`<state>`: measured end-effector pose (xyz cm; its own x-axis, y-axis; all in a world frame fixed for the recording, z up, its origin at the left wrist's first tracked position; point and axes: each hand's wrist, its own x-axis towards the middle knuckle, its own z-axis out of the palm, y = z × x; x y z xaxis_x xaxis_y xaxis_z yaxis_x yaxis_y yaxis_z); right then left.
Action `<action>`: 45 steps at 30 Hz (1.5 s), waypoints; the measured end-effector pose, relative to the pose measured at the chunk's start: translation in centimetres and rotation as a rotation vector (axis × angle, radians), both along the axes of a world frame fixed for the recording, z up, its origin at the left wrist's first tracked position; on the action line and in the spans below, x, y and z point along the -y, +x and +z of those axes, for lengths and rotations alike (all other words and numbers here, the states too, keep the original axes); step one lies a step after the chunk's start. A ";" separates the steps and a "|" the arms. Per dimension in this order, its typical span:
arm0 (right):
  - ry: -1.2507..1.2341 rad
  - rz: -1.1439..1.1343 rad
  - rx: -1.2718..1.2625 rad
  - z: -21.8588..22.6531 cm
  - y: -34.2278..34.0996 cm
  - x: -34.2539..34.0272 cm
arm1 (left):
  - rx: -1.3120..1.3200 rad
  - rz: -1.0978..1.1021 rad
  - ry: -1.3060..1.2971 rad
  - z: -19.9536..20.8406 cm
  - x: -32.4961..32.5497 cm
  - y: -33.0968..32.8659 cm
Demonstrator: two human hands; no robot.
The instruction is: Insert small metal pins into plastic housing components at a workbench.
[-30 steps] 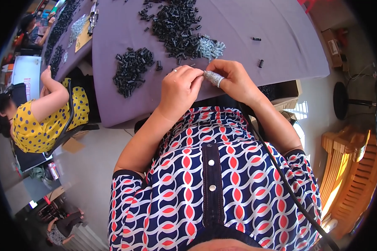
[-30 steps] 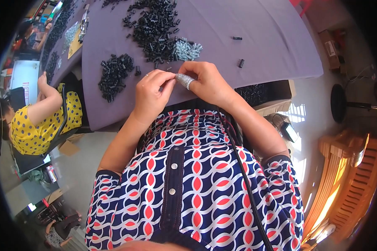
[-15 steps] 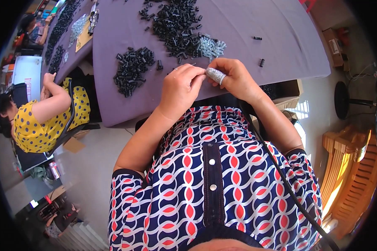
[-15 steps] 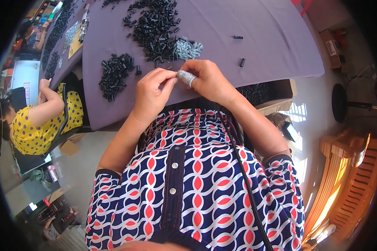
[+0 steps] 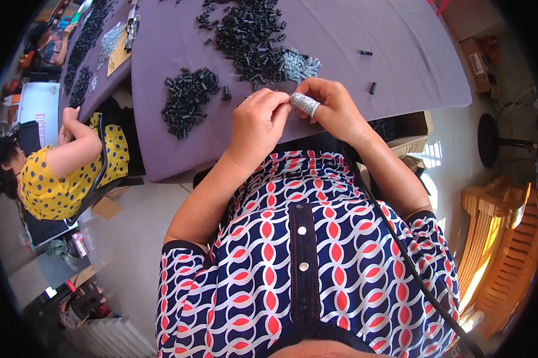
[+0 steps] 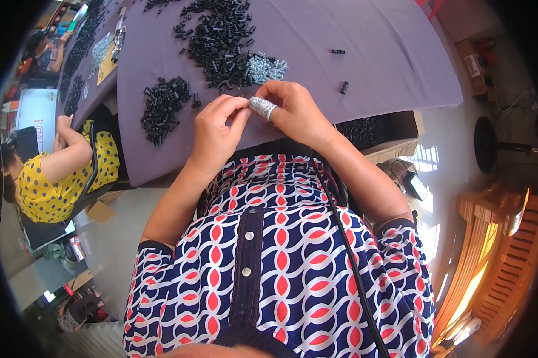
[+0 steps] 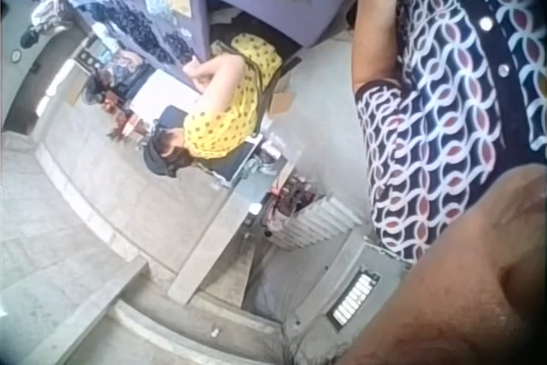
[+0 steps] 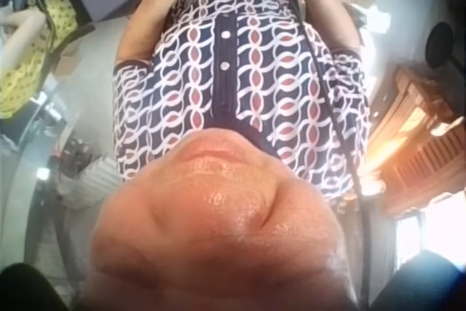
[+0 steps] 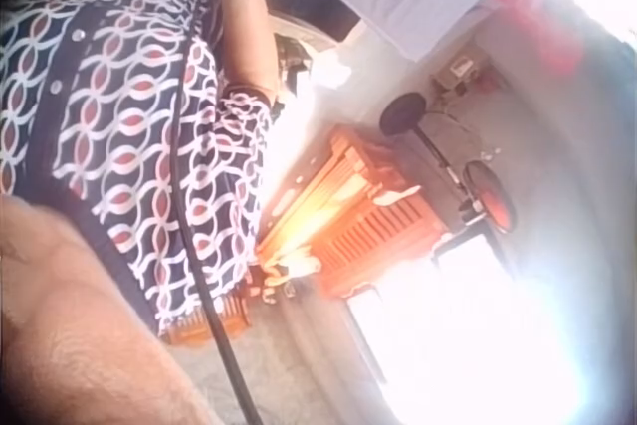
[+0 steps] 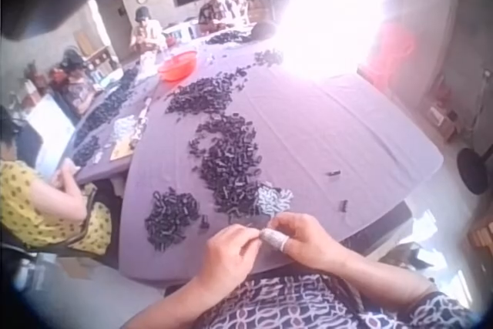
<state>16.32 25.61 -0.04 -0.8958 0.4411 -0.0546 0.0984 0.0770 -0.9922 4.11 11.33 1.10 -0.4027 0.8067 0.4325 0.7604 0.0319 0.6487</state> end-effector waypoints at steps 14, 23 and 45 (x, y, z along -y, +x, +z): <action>0.268 -0.028 -0.006 0.2 0.3 0.2 | 0.237 0.039 -0.072 0.1 -0.3 -0.9; 0.362 -0.113 0.010 -0.1 1.4 -0.3 | 0.197 0.218 -0.058 1.5 1.1 -6.0; 0.407 -0.165 0.017 -1.2 1.3 0.4 | 0.001 0.314 -0.096 -0.8 6.9 -4.9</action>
